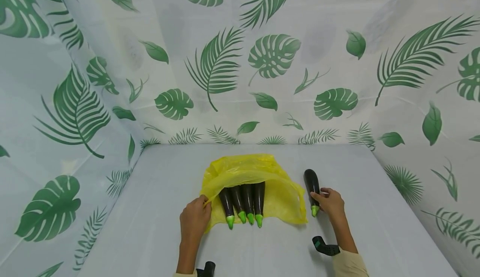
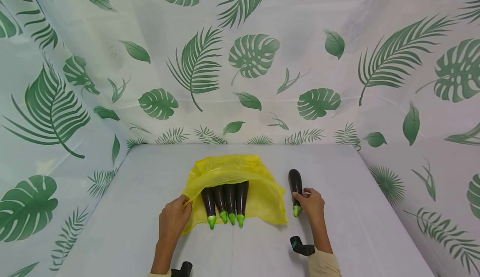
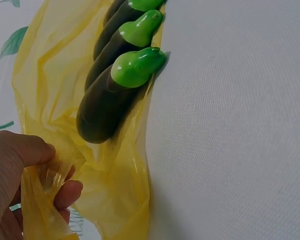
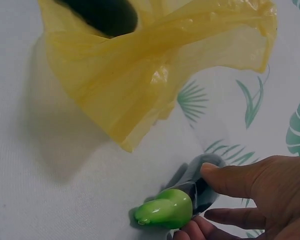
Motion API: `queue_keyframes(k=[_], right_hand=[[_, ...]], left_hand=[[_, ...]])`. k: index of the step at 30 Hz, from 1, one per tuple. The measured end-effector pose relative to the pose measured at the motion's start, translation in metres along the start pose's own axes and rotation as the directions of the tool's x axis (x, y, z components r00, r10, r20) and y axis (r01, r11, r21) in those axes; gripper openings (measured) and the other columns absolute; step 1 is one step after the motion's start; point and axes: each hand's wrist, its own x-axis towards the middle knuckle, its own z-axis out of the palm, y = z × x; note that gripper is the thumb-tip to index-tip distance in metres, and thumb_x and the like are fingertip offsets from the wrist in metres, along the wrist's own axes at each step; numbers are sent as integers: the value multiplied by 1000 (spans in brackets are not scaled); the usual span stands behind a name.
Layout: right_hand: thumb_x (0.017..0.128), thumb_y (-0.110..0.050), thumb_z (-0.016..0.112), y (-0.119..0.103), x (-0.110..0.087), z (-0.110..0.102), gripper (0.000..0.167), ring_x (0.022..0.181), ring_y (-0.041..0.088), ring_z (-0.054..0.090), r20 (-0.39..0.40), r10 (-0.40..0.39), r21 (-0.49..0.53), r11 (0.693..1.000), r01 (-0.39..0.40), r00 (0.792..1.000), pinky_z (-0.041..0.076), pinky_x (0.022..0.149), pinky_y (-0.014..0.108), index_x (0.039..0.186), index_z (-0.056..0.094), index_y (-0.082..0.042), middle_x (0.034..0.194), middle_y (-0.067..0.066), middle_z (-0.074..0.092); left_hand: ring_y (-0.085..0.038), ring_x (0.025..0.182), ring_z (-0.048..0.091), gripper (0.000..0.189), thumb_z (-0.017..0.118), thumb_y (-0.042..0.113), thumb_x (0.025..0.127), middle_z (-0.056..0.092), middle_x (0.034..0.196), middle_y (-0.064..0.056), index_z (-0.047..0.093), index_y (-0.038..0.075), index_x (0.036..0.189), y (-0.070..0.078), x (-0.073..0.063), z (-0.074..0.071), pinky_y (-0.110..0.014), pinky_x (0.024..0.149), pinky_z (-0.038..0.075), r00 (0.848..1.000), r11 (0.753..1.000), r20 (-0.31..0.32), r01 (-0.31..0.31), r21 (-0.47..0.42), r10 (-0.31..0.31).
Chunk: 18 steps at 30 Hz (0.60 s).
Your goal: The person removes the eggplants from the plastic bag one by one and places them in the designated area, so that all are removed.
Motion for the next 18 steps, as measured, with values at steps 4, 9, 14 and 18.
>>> queue_keyframes(k=[4,9,14,18], right_hand=[[92,-28,65,1,0,0,64,106,40,59,1,4,8,1000,-4,1000,57,73,35,137,42,10,129,33,52],[92,-29,65,1,-1,0,65,108,40,59,7,19,5,1000,-19,1000,57,76,36,139,41,9,130,32,52],[92,-29,65,1,-2,-1,65,109,41,59,8,12,3,1000,-12,1000,57,76,36,138,41,9,130,33,51],[92,-29,64,2,-3,-1,65,107,42,58,18,-6,-1,1000,6,1000,57,76,38,138,41,10,129,33,51]], left_hand=[[-15,57,60,6,69,15,85,70,75,-4,69,9,87,1,1,0,-31,51,46,1000,1000,8,11,1,-11],[-14,58,59,7,69,16,86,70,75,-4,69,9,88,1,1,0,-31,52,47,999,1000,21,27,2,-27],[-12,56,56,7,69,16,86,70,74,-3,69,9,88,2,1,0,-29,51,46,999,1000,26,30,5,-30],[-12,53,52,6,69,15,86,68,70,-3,69,9,86,2,0,0,-29,49,44,1000,1000,12,20,5,-20]])
